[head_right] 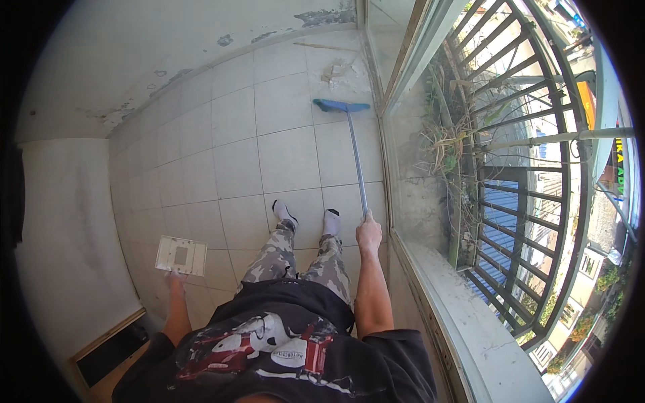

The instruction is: Scraping and sweeping a wall to prepare it for repair or painting.

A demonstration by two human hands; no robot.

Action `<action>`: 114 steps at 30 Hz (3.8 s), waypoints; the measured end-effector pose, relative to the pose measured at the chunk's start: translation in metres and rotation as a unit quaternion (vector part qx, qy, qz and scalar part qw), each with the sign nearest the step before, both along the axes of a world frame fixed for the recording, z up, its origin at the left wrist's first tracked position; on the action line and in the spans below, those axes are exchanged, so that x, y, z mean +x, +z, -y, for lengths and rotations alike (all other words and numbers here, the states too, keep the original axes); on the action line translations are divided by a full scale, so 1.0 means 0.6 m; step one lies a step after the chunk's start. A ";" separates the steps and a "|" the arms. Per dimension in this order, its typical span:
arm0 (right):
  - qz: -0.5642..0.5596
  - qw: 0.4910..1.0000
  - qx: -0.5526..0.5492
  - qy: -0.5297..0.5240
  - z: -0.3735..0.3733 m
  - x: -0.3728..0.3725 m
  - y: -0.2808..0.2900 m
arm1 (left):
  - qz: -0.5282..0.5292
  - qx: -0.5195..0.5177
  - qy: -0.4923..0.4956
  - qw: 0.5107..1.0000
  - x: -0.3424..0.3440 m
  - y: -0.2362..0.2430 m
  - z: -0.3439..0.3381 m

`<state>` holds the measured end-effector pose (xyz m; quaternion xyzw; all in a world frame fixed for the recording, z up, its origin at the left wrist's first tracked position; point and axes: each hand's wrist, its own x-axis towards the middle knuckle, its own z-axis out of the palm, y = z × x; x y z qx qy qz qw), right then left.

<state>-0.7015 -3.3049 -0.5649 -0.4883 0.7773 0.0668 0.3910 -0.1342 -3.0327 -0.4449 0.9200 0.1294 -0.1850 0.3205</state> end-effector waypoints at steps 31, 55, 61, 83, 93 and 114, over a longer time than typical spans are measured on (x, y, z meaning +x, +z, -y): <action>0.024 0.995 0.084 0.050 -0.294 -0.024 0.168 | 0.006 -0.028 0.116 0.993 -0.001 -0.031 -0.122; 0.043 0.997 0.057 0.007 -0.082 0.389 0.142 | 0.180 0.086 -0.151 0.968 0.292 -0.130 -0.074; -0.024 0.913 0.000 0.408 -0.019 0.402 -0.100 | 0.142 0.060 -0.110 0.982 0.283 -0.217 -0.028; 0.515 0.849 -0.119 -0.017 0.683 0.952 0.196 | 0.068 -0.515 0.069 0.852 0.665 0.119 0.588; 0.315 0.896 -0.305 0.066 0.702 1.070 0.111 | 0.067 -0.593 0.017 0.802 0.757 0.003 0.619; 0.174 0.899 -0.401 0.003 0.878 1.074 -0.042 | 0.079 -0.656 -0.051 0.749 0.796 -0.045 0.642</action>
